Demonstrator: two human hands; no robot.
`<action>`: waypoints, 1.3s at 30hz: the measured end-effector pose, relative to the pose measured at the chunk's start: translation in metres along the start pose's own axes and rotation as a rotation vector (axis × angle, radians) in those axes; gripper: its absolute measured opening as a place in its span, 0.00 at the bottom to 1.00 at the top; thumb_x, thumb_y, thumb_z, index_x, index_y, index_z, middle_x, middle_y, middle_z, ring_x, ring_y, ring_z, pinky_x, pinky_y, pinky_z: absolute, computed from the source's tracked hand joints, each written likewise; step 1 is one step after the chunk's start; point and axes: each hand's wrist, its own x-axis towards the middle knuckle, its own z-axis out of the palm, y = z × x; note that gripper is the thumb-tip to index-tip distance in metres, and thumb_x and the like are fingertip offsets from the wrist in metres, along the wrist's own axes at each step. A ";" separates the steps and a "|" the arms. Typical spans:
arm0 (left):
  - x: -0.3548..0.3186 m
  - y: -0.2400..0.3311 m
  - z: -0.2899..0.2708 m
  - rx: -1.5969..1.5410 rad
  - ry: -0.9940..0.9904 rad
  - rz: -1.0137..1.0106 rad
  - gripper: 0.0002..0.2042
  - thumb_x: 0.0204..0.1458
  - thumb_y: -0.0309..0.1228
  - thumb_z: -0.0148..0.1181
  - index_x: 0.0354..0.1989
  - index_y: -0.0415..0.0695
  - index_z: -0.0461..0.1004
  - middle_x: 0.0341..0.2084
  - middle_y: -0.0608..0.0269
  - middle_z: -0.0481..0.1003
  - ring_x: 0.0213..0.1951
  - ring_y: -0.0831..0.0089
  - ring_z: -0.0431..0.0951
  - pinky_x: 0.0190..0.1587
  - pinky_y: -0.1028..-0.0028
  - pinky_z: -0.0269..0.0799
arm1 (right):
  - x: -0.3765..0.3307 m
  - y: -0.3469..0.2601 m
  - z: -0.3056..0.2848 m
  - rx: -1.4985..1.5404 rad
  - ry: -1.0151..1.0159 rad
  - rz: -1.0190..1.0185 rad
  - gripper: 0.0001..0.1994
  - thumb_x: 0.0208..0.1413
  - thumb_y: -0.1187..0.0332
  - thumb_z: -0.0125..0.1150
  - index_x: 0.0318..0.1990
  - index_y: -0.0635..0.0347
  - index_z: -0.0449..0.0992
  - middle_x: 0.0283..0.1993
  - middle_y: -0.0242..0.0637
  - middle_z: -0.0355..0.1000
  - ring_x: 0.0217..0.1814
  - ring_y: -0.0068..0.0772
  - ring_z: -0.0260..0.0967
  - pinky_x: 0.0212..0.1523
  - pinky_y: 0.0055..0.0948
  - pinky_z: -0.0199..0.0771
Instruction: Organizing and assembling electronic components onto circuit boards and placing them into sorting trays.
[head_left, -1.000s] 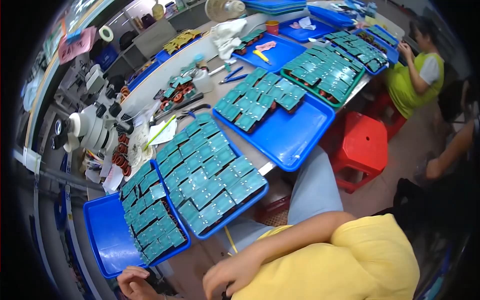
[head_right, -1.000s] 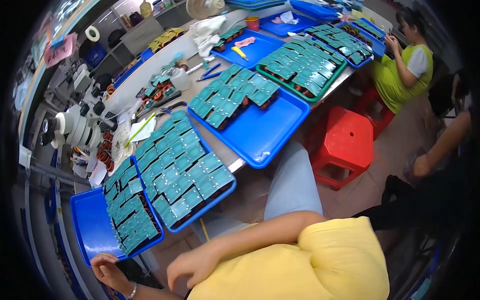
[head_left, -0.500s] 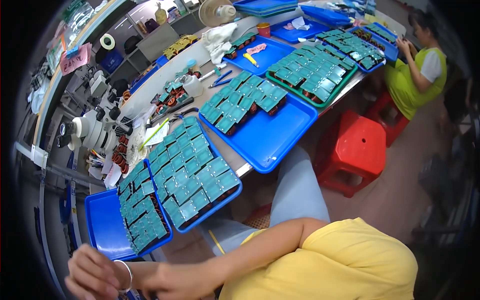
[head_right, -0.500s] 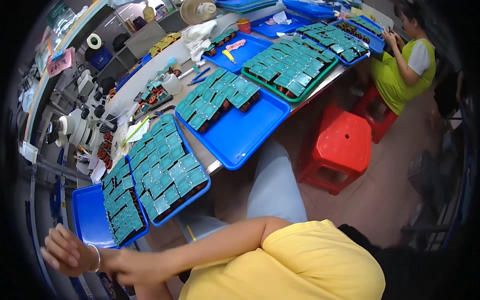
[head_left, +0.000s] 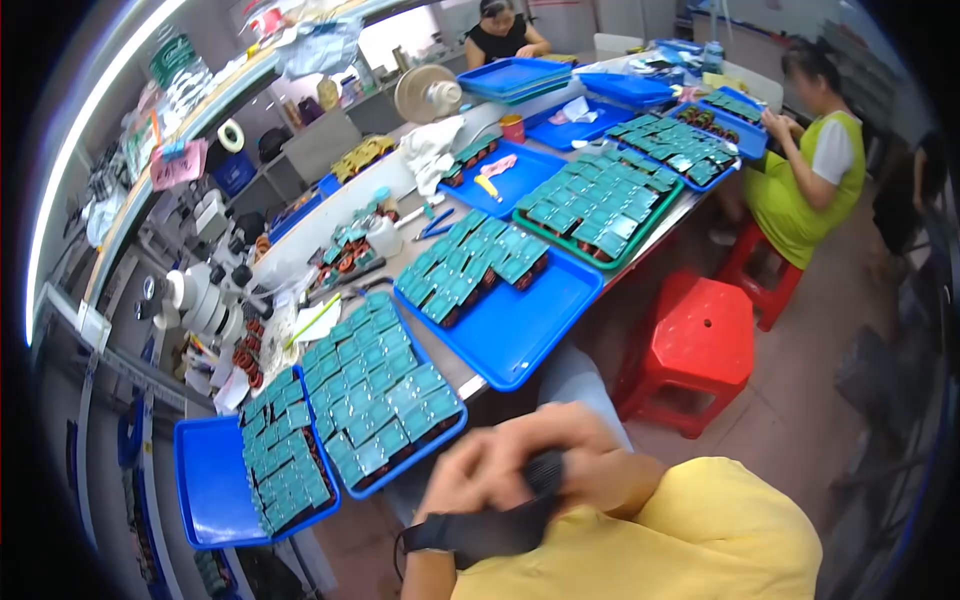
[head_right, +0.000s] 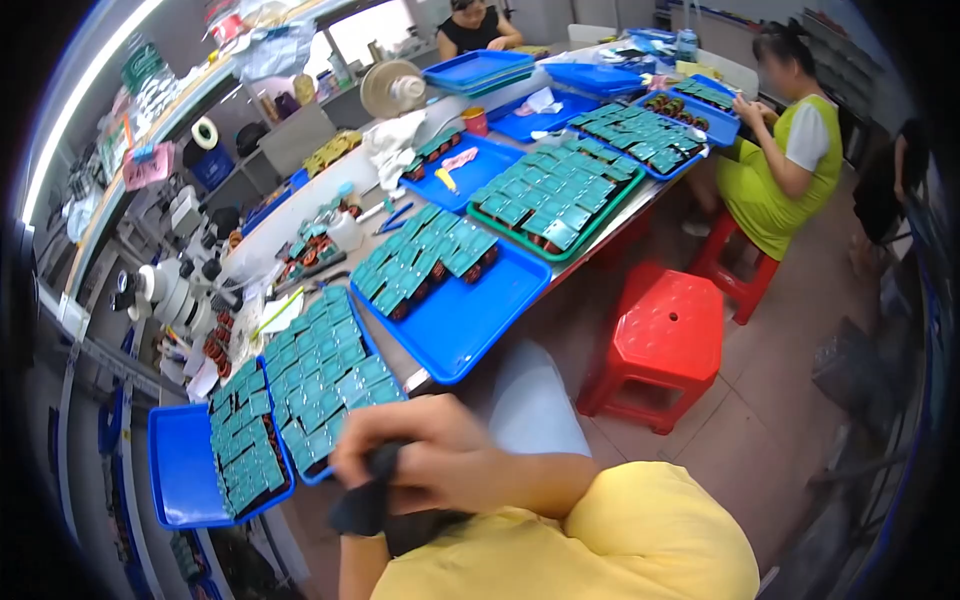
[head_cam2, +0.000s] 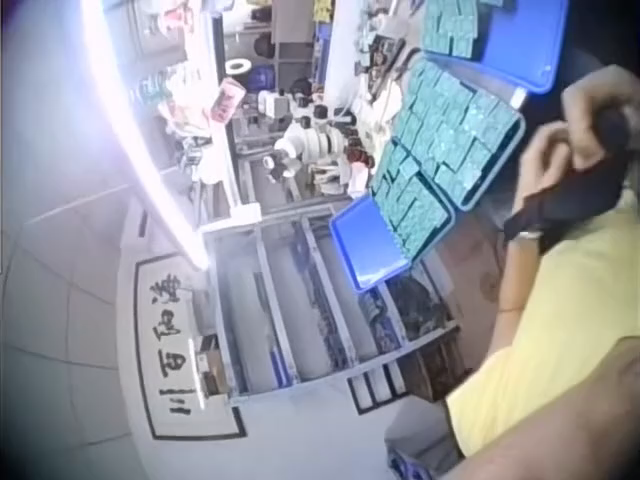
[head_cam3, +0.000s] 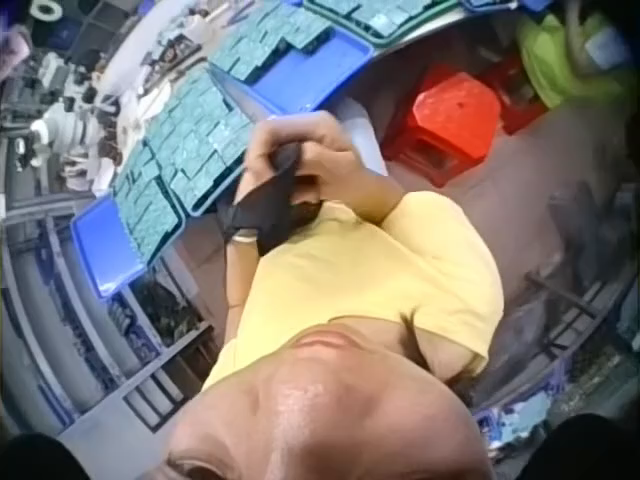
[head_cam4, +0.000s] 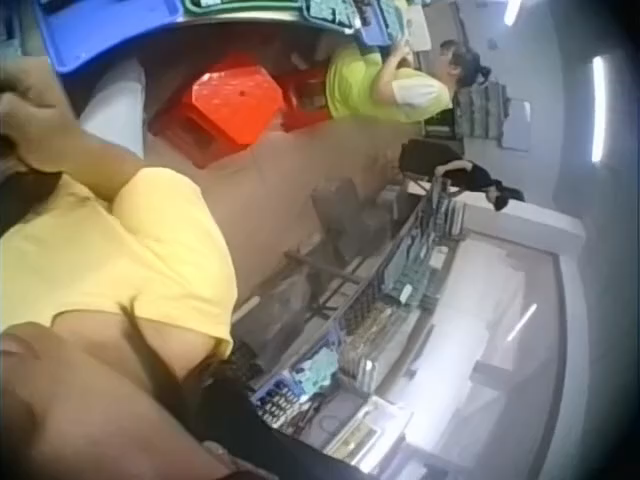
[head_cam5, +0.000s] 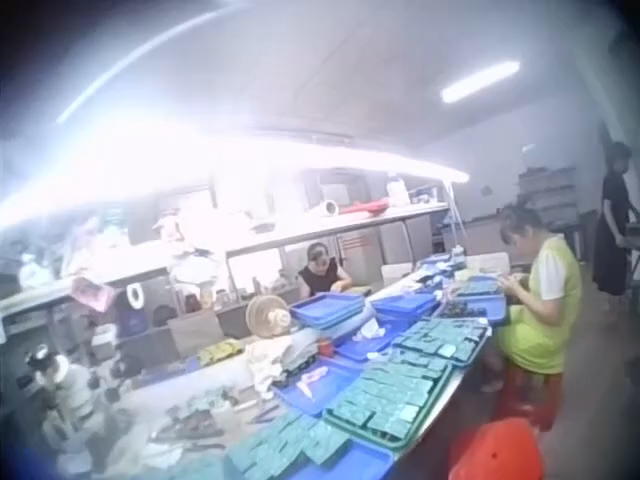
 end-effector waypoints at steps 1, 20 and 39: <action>-0.005 -0.017 0.000 0.092 -0.207 0.003 0.17 0.49 0.29 0.54 0.47 0.39 0.66 0.38 0.58 0.70 0.42 0.70 0.69 0.45 0.74 0.64 | -0.016 0.003 -0.006 0.121 0.015 -0.171 0.10 0.54 0.71 0.46 0.27 0.71 0.68 0.20 0.40 0.65 0.16 0.30 0.61 0.17 0.22 0.57; 0.086 -0.048 0.082 1.088 -1.009 0.494 0.14 0.41 0.24 0.49 0.40 0.42 0.72 0.29 0.50 0.73 0.32 0.59 0.75 0.34 0.65 0.71 | -0.155 -0.052 -0.050 -0.597 0.501 -0.234 0.15 0.52 0.67 0.44 0.35 0.75 0.68 0.29 0.47 0.68 0.31 0.36 0.69 0.31 0.29 0.69; 0.159 -0.040 0.182 0.865 -1.173 0.727 0.09 0.46 0.30 0.49 0.23 0.42 0.77 0.23 0.53 0.75 0.27 0.59 0.76 0.30 0.66 0.72 | -0.268 0.166 -0.106 0.322 1.055 1.066 0.18 0.56 0.55 0.50 0.41 0.61 0.71 0.34 0.29 0.70 0.35 0.22 0.66 0.35 0.23 0.67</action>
